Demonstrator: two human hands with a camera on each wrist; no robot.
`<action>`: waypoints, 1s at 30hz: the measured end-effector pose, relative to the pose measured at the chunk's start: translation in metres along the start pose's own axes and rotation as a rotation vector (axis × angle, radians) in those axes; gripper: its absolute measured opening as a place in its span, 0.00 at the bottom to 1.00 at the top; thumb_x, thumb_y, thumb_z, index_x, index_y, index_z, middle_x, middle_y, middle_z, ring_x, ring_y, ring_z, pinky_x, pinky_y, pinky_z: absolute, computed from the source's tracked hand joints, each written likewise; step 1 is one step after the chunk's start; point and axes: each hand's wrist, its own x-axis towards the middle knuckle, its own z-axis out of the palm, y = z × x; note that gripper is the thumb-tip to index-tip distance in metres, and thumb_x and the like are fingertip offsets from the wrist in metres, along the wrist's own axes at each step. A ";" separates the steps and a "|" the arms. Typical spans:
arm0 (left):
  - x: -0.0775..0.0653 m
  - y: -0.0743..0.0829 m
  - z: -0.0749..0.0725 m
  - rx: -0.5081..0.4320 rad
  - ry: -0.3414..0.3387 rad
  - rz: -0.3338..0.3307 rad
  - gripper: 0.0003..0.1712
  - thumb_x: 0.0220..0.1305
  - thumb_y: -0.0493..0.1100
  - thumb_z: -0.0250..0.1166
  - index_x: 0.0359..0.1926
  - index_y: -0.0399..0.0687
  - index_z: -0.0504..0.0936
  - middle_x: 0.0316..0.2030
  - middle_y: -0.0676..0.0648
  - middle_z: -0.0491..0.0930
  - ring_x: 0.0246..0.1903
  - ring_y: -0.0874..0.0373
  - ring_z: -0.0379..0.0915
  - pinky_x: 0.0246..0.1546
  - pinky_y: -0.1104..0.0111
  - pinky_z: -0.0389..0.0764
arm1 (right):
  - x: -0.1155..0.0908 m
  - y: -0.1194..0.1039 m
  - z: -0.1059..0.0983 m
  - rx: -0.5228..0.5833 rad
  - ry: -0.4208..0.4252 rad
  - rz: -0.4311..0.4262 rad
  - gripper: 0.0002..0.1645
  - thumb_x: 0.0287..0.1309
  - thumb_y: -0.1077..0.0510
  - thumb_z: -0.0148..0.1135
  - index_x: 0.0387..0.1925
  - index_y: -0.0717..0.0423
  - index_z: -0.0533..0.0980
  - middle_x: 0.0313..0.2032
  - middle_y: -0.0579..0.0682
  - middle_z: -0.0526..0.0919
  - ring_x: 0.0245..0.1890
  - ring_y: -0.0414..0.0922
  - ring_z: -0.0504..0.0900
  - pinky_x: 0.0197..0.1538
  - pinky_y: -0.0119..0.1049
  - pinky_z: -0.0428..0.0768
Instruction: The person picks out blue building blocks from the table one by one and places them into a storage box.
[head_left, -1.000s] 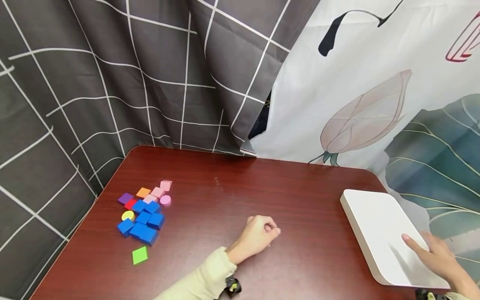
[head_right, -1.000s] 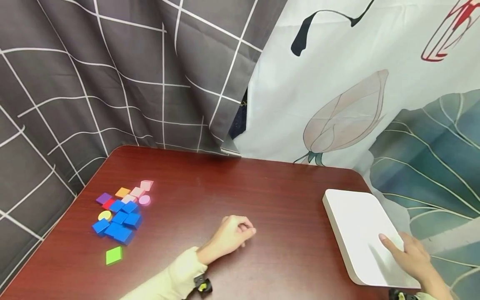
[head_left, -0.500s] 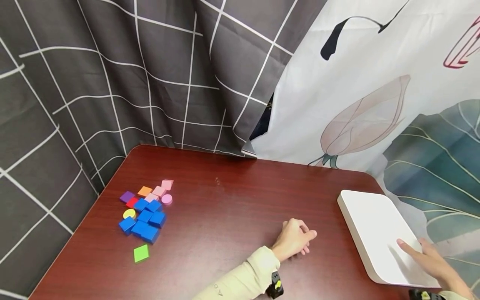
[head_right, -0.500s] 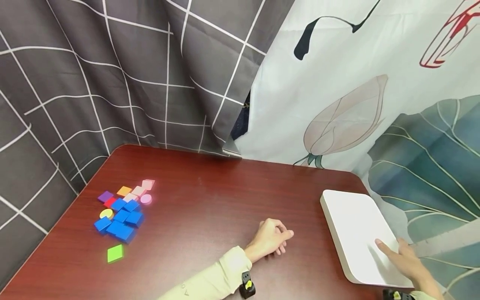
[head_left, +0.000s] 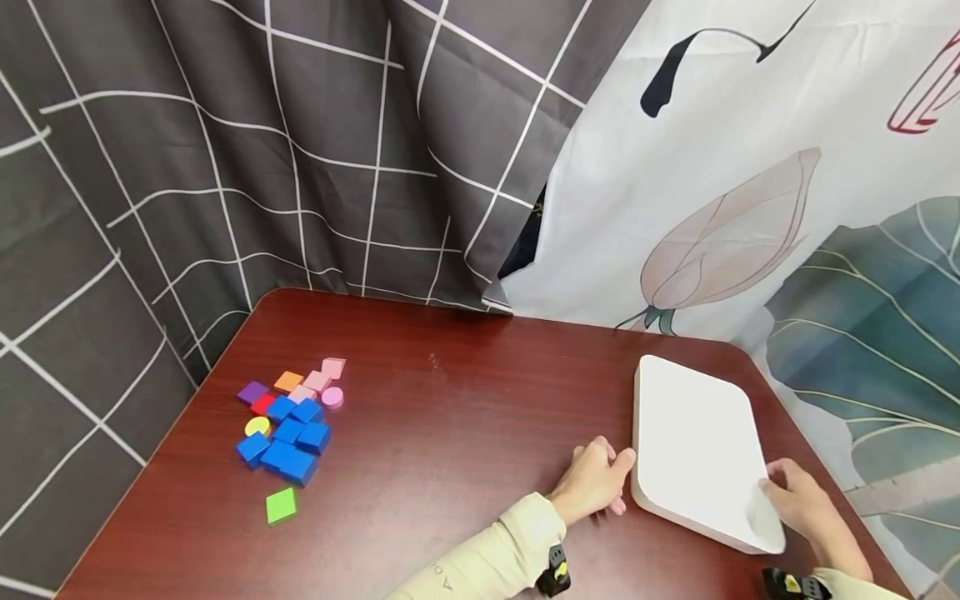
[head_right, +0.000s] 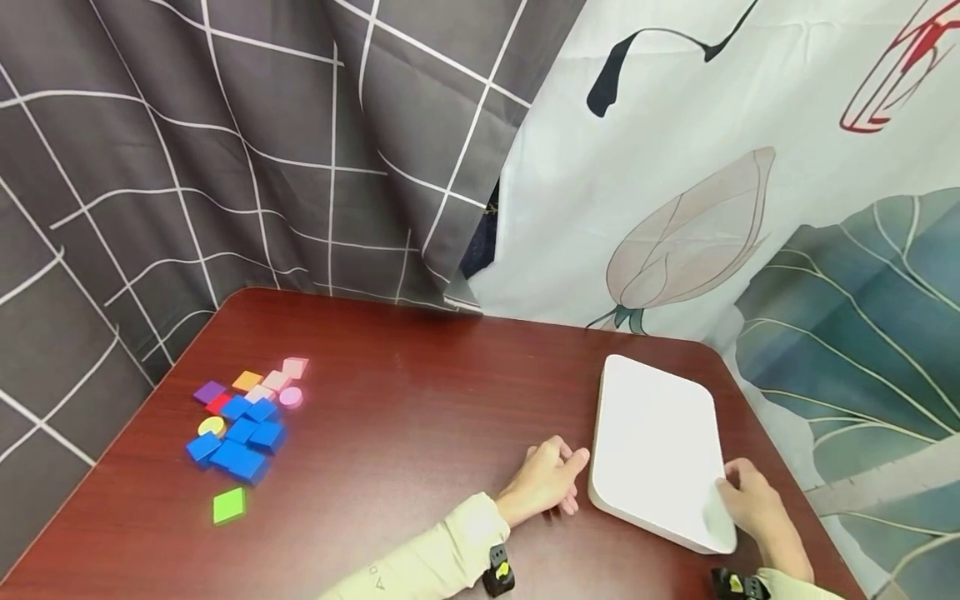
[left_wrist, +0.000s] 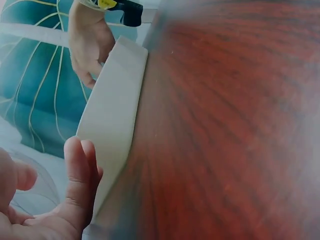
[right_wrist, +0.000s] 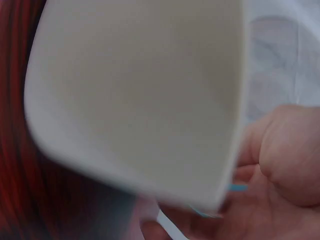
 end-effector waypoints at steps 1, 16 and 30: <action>0.001 0.000 -0.001 0.015 0.001 0.005 0.16 0.62 0.55 0.53 0.29 0.47 0.68 0.03 0.52 0.70 0.05 0.60 0.68 0.01 0.70 0.65 | 0.000 -0.006 0.002 -0.022 -0.009 -0.031 0.18 0.60 0.60 0.44 0.44 0.74 0.59 0.39 0.74 0.69 0.37 0.62 0.71 0.35 0.53 0.72; -0.017 -0.024 -0.079 0.483 0.005 0.164 0.05 0.58 0.32 0.49 0.33 0.33 0.70 0.14 0.44 0.69 0.00 0.66 0.58 0.00 0.76 0.63 | -0.014 -0.116 0.049 -0.087 0.041 -0.317 0.06 0.51 0.67 0.53 0.28 0.60 0.64 0.17 0.47 0.64 0.18 0.42 0.63 0.20 0.37 0.66; -0.060 -0.046 -0.174 0.382 0.008 0.120 0.09 0.60 0.33 0.44 0.23 0.42 0.65 0.09 0.49 0.67 0.02 0.62 0.63 0.09 0.72 0.71 | -0.030 -0.197 0.093 -0.061 0.071 -0.396 0.12 0.46 0.66 0.55 0.18 0.54 0.61 0.13 0.45 0.61 0.14 0.41 0.59 0.18 0.35 0.61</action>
